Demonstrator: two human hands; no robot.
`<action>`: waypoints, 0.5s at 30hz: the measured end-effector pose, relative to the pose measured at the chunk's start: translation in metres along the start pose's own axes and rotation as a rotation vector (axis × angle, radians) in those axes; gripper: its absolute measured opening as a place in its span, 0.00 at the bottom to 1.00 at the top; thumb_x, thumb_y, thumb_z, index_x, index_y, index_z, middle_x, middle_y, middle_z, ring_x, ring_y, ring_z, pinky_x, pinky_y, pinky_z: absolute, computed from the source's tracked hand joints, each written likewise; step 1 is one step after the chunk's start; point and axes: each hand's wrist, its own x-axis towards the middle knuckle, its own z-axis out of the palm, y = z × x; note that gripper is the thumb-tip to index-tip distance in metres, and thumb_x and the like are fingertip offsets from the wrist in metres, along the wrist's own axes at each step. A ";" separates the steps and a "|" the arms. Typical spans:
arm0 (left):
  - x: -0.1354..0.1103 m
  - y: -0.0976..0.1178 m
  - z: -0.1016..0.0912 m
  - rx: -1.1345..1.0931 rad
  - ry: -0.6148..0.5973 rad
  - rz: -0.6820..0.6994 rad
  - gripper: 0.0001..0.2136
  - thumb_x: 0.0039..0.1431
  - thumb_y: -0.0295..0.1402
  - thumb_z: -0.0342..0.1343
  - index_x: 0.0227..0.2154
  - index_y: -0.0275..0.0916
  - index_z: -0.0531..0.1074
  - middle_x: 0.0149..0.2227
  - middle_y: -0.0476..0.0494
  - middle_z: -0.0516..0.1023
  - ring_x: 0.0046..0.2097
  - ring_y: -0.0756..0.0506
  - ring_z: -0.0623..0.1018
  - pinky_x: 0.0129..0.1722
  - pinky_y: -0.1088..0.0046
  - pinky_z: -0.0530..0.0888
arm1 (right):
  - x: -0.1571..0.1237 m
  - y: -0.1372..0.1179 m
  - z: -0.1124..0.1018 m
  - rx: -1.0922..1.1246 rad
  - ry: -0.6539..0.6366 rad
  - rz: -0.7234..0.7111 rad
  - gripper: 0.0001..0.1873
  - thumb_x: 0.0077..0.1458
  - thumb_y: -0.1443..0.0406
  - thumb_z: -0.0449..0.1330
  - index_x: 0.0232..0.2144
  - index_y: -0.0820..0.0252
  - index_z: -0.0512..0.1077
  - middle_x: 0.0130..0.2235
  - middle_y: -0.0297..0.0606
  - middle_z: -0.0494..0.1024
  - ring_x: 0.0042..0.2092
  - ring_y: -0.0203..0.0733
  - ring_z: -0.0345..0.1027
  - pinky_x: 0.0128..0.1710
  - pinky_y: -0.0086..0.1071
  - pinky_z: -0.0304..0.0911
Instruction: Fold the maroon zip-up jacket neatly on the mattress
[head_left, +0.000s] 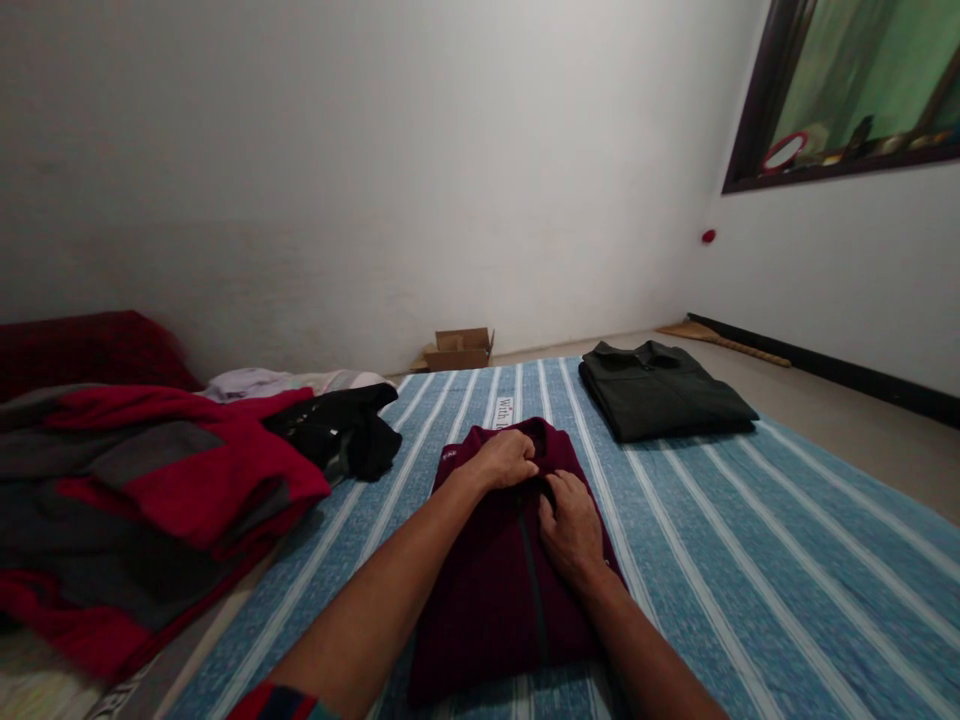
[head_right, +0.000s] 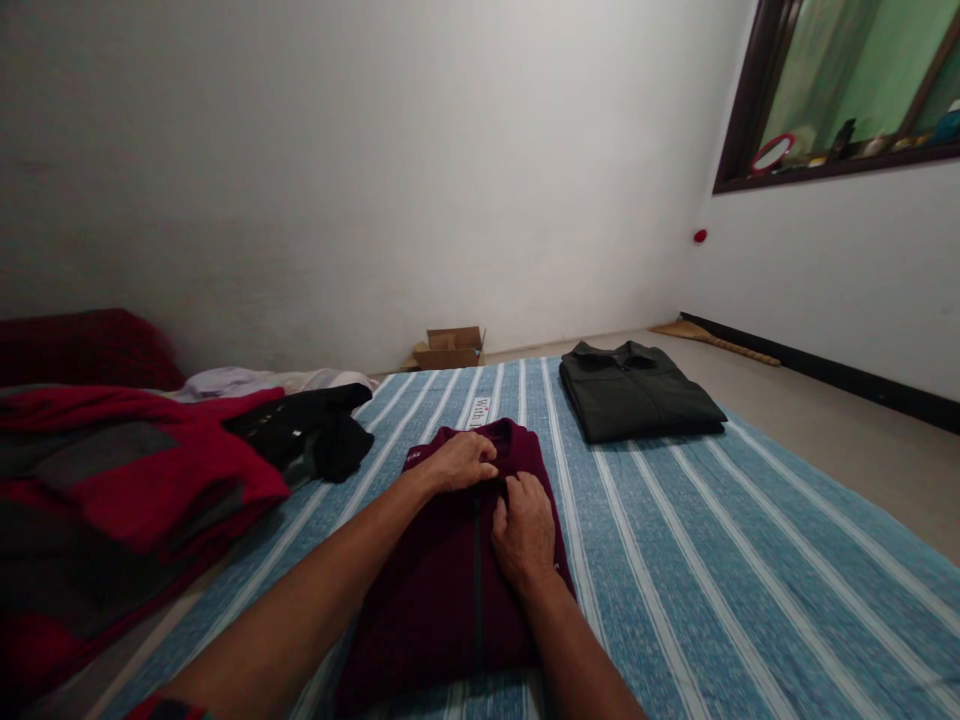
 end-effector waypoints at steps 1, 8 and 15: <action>-0.002 0.000 0.000 -0.017 0.023 -0.012 0.06 0.48 0.30 0.52 0.20 0.37 0.70 0.23 0.49 0.71 0.28 0.50 0.69 0.27 0.76 0.60 | 0.000 0.000 0.000 0.005 0.003 -0.002 0.14 0.55 0.69 0.48 0.41 0.63 0.70 0.43 0.46 0.71 0.49 0.47 0.62 0.49 0.41 0.59; -0.028 0.001 0.004 -0.170 0.236 -0.027 0.05 0.50 0.29 0.51 0.23 0.38 0.71 0.30 0.48 0.74 0.33 0.49 0.72 0.35 0.76 0.65 | -0.001 0.001 -0.001 0.041 0.023 0.003 0.17 0.54 0.69 0.47 0.46 0.64 0.65 0.44 0.47 0.71 0.47 0.47 0.64 0.48 0.42 0.60; -0.074 0.008 0.020 -0.300 0.473 -0.008 0.03 0.51 0.28 0.51 0.27 0.38 0.70 0.32 0.47 0.74 0.37 0.47 0.72 0.41 0.72 0.67 | -0.001 0.005 0.002 0.043 0.039 0.019 0.21 0.53 0.68 0.48 0.49 0.65 0.64 0.45 0.47 0.71 0.48 0.48 0.63 0.50 0.43 0.59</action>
